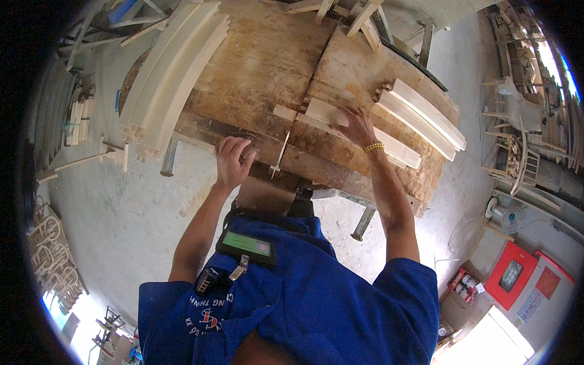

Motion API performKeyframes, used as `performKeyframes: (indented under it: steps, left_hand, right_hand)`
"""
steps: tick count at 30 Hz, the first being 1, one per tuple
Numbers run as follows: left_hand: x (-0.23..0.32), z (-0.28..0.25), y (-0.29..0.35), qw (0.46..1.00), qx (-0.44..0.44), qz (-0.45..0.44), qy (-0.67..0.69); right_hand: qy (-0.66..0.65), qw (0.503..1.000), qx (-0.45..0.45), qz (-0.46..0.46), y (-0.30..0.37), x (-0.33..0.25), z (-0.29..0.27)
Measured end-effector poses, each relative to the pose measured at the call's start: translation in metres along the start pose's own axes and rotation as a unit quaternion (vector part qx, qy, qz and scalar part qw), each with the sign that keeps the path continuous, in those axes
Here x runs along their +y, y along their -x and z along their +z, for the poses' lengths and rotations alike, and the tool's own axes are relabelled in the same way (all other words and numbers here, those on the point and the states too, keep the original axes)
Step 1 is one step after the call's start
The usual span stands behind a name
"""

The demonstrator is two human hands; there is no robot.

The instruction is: The person uses a table saw to cut multiple pieces of light-colored wood. They feed the wood through the saw blade one at a time, then stack the cut pieces on a nearby pallet. The person also briefly moves a stack of wood to a different location on the floor.

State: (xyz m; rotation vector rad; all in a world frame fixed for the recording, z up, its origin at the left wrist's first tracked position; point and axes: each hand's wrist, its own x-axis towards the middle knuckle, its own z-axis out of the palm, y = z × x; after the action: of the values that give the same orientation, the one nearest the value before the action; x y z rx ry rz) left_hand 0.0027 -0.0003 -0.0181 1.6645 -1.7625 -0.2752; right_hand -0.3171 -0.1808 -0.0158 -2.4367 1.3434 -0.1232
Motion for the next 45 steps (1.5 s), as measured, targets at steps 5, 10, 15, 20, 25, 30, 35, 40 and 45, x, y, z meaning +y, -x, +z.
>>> performKeyframes:
  steps: [5,10,15,20,25,30,35,40,45]
  left_hand:
    - [0.0,0.001,0.001,1.0,-0.003,-0.008,-0.002]
    - [0.001,0.0,0.0,1.0,0.006,0.0,0.003]
    - [-0.001,0.0,0.002,1.0,0.011,0.002,-0.001]
    - [0.0,0.003,0.002,0.999,0.031,0.01,-0.001]
    - [-0.001,0.005,0.002,0.999,0.038,0.01,0.003]
    - [-0.002,0.005,0.003,0.999,0.041,0.013,-0.003]
    - [-0.004,0.008,0.004,1.0,0.029,0.008,-0.008]
    - [-0.009,0.01,0.007,0.999,0.031,0.011,-0.014]
    - [-0.008,0.01,0.007,0.999,0.035,0.011,-0.017]
  right_hand:
    - [-0.002,1.0,-0.001,-0.001,-0.001,0.001,0.002]
    - [0.002,1.0,0.016,-0.013,0.003,0.003,0.006]
    - [0.069,0.997,-0.012,0.028,0.012,-0.011,0.016]
    - [0.095,0.993,-0.011,0.074,0.011,-0.025,0.015]
    - [0.101,0.991,-0.003,0.092,0.01,-0.034,0.01]
    - [0.104,0.987,-0.024,0.122,0.008,-0.04,0.007]
    - [0.133,0.98,-0.04,0.142,0.009,-0.04,0.008]
    - [0.121,0.98,-0.047,0.148,0.008,-0.046,0.005]
    - [0.12,0.981,-0.045,0.149,0.008,-0.049,0.005]
